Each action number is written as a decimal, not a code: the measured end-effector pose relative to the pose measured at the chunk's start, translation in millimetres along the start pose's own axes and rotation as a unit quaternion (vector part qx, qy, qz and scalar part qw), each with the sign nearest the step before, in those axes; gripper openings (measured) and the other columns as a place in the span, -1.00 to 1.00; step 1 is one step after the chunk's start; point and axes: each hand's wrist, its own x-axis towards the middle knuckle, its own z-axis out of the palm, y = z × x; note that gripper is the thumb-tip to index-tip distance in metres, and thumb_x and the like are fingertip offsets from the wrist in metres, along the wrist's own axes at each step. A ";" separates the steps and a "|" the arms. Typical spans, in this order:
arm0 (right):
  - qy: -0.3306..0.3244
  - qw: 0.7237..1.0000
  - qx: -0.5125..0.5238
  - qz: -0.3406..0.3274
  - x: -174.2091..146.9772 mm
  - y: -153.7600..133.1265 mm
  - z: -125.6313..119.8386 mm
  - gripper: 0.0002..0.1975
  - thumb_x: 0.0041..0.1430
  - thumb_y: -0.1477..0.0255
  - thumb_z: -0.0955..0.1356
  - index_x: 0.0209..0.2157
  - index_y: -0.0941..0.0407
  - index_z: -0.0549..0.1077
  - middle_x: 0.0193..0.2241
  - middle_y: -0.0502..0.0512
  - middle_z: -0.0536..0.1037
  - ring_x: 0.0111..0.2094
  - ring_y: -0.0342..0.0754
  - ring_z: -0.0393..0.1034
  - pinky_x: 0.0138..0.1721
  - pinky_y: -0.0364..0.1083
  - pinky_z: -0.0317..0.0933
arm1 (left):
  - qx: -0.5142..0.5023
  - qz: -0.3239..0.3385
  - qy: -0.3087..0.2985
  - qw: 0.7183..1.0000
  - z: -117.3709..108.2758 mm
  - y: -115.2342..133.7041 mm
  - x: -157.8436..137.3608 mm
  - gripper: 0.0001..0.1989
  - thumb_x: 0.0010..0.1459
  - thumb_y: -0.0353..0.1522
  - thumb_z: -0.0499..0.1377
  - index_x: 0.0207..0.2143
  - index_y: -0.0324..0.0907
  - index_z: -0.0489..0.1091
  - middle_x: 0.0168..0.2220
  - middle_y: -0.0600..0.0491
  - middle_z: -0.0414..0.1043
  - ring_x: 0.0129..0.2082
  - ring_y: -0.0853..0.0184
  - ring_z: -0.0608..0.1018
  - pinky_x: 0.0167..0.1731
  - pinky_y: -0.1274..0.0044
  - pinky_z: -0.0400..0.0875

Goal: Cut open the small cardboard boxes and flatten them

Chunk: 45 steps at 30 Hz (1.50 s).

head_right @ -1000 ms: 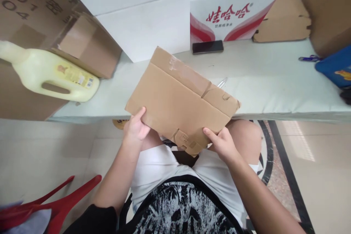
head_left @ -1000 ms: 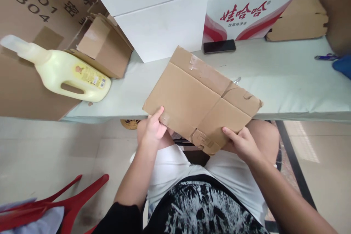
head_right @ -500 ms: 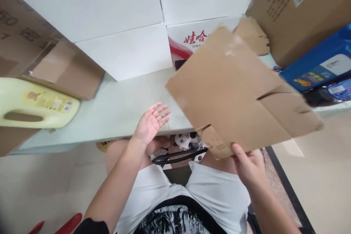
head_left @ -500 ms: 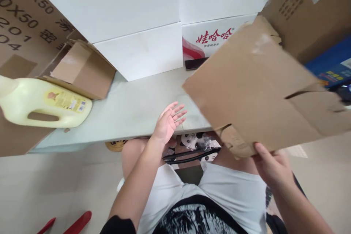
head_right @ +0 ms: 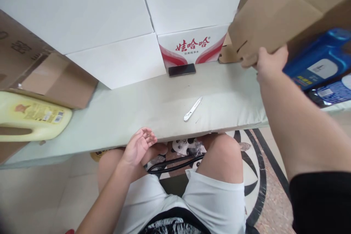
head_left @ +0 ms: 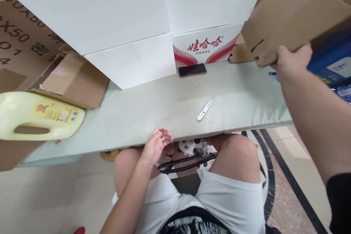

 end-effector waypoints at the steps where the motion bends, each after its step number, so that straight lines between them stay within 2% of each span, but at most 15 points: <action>1: 0.056 0.995 -0.021 0.084 14.5 -5.0 9.0 -0.62 0.23 0.11 0.36 -0.04 0.03 0.36 0.00 0.15 0.53 0.01 0.07 0.50 -0.16 0.02 0.45 | 0.001 0.003 0.000 1.000 -0.3 0.9 -0.8 -0.66 -0.03 -0.20 0.44 -0.30 -0.20 0.47 -0.40 0.06 0.55 -0.38 0.36 0.61 -0.26 0.51 0.57; 3: 0.015 0.973 -0.071 0.219 22.8 -3.8 27.0 -0.49 0.32 0.03 0.20 0.02 0.18 0.32 -0.08 0.34 0.53 -0.16 0.08 0.58 -0.27 0.03 0.44 | -0.008 0.014 0.002 1.000 -1.2 2.0 -1.3 -0.66 -0.03 -0.18 0.43 -0.32 -0.21 0.48 -0.40 0.06 0.55 -0.37 0.36 0.61 -0.25 0.51 0.57; 5: -0.017 0.971 -0.101 0.216 6.7 13.2 43.0 -0.52 0.36 0.08 0.19 0.03 0.19 0.31 -0.21 0.35 0.57 -0.29 0.07 0.57 -0.31 0.06 0.45 | -0.020 0.020 0.000 1.000 -3.2 1.3 -0.4 -0.65 -0.04 -0.16 0.43 -0.33 -0.21 0.48 -0.40 0.06 0.55 -0.36 0.36 0.61 -0.25 0.51 0.57; 8: -0.027 0.979 -0.144 0.142 -43.0 53.8 62.1 -0.67 0.24 0.28 0.36 -0.01 0.12 0.37 -0.14 0.26 0.58 -0.16 0.06 0.54 -0.07 0.09 0.44 | -0.022 0.011 -0.007 1.000 -8.1 -2.1 3.1 -0.65 -0.04 -0.15 0.42 -0.33 -0.21 0.49 -0.41 0.06 0.55 -0.36 0.36 0.61 -0.25 0.50 0.57; 11: -0.106 0.969 -0.221 -0.042 -101.3 83.8 81.2 -0.60 0.21 0.30 0.36 0.07 0.11 0.39 0.02 0.29 0.56 0.06 0.15 0.48 0.14 0.18 0.33 | -0.021 0.010 -0.005 1.000 -11.6 -4.1 6.7 -0.69 -0.02 -0.18 0.39 -0.33 -0.21 0.49 -0.41 0.05 0.55 -0.37 0.36 0.60 -0.26 0.50 0.56; 17: -0.294 0.863 -0.270 -0.309 -207.7 90.5 146.0 -0.52 0.28 0.27 0.26 0.16 0.20 0.39 0.14 0.36 0.51 0.22 0.23 0.37 0.25 0.22 0.25 | -0.024 0.036 0.008 0.999 -12.6 6.9 3.3 -0.67 -0.09 -0.16 0.41 -0.36 -0.18 0.49 -0.42 0.07 0.55 -0.39 0.37 0.60 -0.28 0.52 0.55; 22: -0.335 0.792 -0.351 -0.369 -255.1 99.1 186.9 -0.57 0.34 0.34 0.23 0.16 0.15 0.45 0.28 0.24 0.41 0.33 0.24 0.23 0.33 0.24 0.11 | -0.002 0.077 0.050 0.996 -35.3 28.9 -9.0 -0.65 -0.11 -0.13 0.42 -0.37 -0.17 0.48 -0.43 0.09 0.54 -0.39 0.39 0.59 -0.27 0.53 0.54; 27: -0.339 0.753 -0.414 -0.383 -259.8 108.4 191.2 -0.57 0.37 0.31 0.22 0.17 0.10 0.46 0.33 0.18 0.35 0.36 0.22 0.17 0.34 0.21 0.07 | 0.144 0.154 0.123 0.970 -76.5 72.3 -9.4 -0.61 -0.11 -0.08 0.38 -0.35 -0.16 0.46 -0.41 0.08 0.54 -0.38 0.37 0.58 -0.29 0.54 0.49; 31: -0.330 0.747 -0.429 -0.386 -260.6 107.6 189.4 -0.57 0.37 0.31 0.21 0.17 0.11 0.47 0.31 0.17 0.38 0.35 0.20 0.19 0.33 0.19 0.07 | 0.308 0.245 0.187 0.900 -98.1 131.0 9.1 -0.84 -0.03 -0.30 0.30 -0.37 -0.12 0.43 -0.38 0.12 0.50 -0.32 0.40 0.53 -0.26 0.55 0.42; 34: -0.323 0.745 -0.432 -0.392 -262.6 107.6 189.9 -0.57 0.37 0.31 0.21 0.16 0.11 0.47 0.30 0.18 0.39 0.34 0.20 0.20 0.32 0.19 0.08 | 0.339 0.253 0.241 0.873 -104.4 185.2 27.6 -0.98 0.07 -0.39 0.18 -0.39 -0.11 0.37 -0.35 0.09 0.44 -0.29 0.34 0.53 -0.21 0.45 0.45; 35: -0.321 0.745 -0.433 -0.394 -263.0 107.9 190.2 -0.57 0.37 0.31 0.21 0.15 0.11 0.48 0.30 0.18 0.39 0.34 0.20 0.21 0.32 0.19 0.08 | 0.380 0.276 0.277 0.838 -105.7 203.2 33.0 -0.95 0.08 -0.43 0.16 -0.39 -0.11 0.36 -0.34 0.08 0.43 -0.26 0.32 0.52 -0.16 0.41 0.45; 37: -0.318 0.743 -0.434 -0.397 -263.4 108.7 190.8 -0.58 0.37 0.31 0.22 0.15 0.10 0.48 0.30 0.17 0.39 0.33 0.20 0.22 0.31 0.18 0.09 | 0.487 0.323 0.350 0.732 -108.1 235.9 41.7 -0.87 0.05 -0.50 0.21 -0.37 -0.11 0.35 -0.25 0.05 0.43 -0.12 0.26 0.50 0.03 0.33 0.39; 40: -0.313 0.741 -0.436 -0.404 -263.1 109.9 191.4 -0.58 0.37 0.31 0.22 0.15 0.10 0.48 0.31 0.16 0.39 0.33 0.20 0.23 0.31 0.18 0.10 | 0.620 0.337 0.382 0.597 -113.2 272.1 50.0 -0.64 -0.03 -0.52 0.34 -0.17 -0.17 0.35 0.05 -0.03 0.35 0.24 0.12 0.26 0.34 0.18 0.04; 42: -0.311 0.740 -0.437 -0.407 -262.8 110.5 191.7 -0.58 0.37 0.31 0.21 0.15 0.10 0.48 0.31 0.16 0.39 0.33 0.20 0.22 0.31 0.17 0.09 | 0.672 0.294 0.395 0.553 -116.8 286.7 53.9 -0.49 -0.06 -0.51 0.39 -0.06 -0.23 0.29 0.11 -0.08 0.32 0.33 0.05 0.12 0.39 0.08 -0.19; 45: -0.310 0.740 -0.438 -0.406 -262.8 111.1 192.0 -0.58 0.37 0.31 0.21 0.15 0.10 0.48 0.31 0.15 0.39 0.34 0.19 0.22 0.31 0.17 0.09 | 0.706 0.203 0.417 0.535 -120.2 297.6 58.7 -0.49 -0.06 -0.57 0.37 -0.06 -0.27 0.27 0.03 -0.12 0.41 0.29 0.02 0.23 0.36 0.05 -0.17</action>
